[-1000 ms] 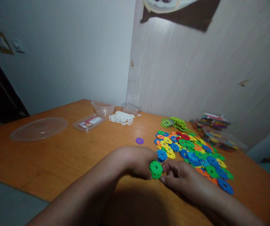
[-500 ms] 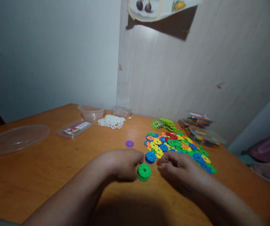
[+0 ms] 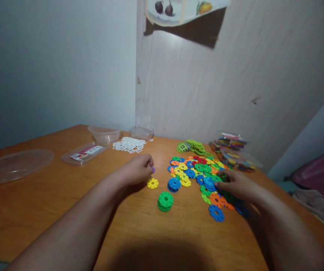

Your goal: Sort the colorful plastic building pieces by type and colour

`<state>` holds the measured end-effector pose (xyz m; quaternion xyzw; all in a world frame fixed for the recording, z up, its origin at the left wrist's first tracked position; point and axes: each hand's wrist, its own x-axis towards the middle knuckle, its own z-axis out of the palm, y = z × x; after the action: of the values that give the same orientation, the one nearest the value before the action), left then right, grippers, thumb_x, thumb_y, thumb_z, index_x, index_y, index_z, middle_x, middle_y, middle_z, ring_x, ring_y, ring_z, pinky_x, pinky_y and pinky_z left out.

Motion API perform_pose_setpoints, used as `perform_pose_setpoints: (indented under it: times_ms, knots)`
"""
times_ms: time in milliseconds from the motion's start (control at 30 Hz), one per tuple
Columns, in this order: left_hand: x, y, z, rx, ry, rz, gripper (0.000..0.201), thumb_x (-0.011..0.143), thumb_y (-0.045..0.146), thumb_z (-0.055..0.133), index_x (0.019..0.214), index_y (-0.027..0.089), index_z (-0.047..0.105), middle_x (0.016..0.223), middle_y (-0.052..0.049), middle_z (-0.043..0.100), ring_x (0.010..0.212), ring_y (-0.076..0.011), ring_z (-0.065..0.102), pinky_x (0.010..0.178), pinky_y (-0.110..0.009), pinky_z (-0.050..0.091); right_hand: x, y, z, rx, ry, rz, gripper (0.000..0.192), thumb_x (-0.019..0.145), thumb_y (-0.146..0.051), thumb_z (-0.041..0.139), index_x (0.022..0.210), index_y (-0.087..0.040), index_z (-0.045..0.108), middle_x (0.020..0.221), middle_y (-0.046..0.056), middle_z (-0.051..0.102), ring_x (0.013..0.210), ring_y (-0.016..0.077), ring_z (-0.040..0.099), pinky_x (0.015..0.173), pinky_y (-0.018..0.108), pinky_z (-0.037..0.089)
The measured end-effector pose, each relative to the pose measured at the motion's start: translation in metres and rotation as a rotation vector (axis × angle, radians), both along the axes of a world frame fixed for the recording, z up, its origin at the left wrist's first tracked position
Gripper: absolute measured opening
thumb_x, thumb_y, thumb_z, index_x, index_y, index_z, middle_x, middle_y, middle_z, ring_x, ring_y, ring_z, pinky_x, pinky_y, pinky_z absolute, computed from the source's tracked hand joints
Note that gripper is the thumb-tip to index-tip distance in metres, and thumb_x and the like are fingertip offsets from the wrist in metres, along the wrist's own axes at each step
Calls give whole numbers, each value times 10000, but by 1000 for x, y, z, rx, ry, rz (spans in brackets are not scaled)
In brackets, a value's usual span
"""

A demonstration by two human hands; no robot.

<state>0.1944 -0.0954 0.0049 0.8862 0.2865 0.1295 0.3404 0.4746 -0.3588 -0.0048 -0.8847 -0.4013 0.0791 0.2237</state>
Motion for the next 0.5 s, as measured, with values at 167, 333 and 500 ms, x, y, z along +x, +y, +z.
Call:
perform_pose_setpoints:
  times_ms: [167, 333, 500]
  knots:
    - [6, 13, -12, 93, -109, 99, 84, 748, 239, 581, 807, 184, 559, 748, -34, 610, 718, -164, 524, 591, -259, 314, 0, 4, -6, 34, 55, -21, 346, 722, -403, 729, 984, -185, 675, 732, 24, 652, 679, 200, 602, 581, 290, 413]
    - [8, 18, -14, 172, -156, 101, 54, 733, 200, 556, 785, 187, 555, 770, -43, 623, 733, -173, 540, 593, -274, 324, -2, 6, -6, 70, 32, -6, 233, 703, -377, 728, 815, -194, 636, 656, 6, 603, 611, 174, 544, 545, 278, 371]
    - [9, 23, -16, 158, -186, 135, 62, 725, 194, 569, 786, 187, 562, 766, -43, 621, 729, -172, 537, 602, -276, 335, 1, 6, -6, 69, -41, 13, 219, 717, -395, 708, 720, -200, 608, 650, 26, 606, 604, 177, 535, 524, 280, 343]
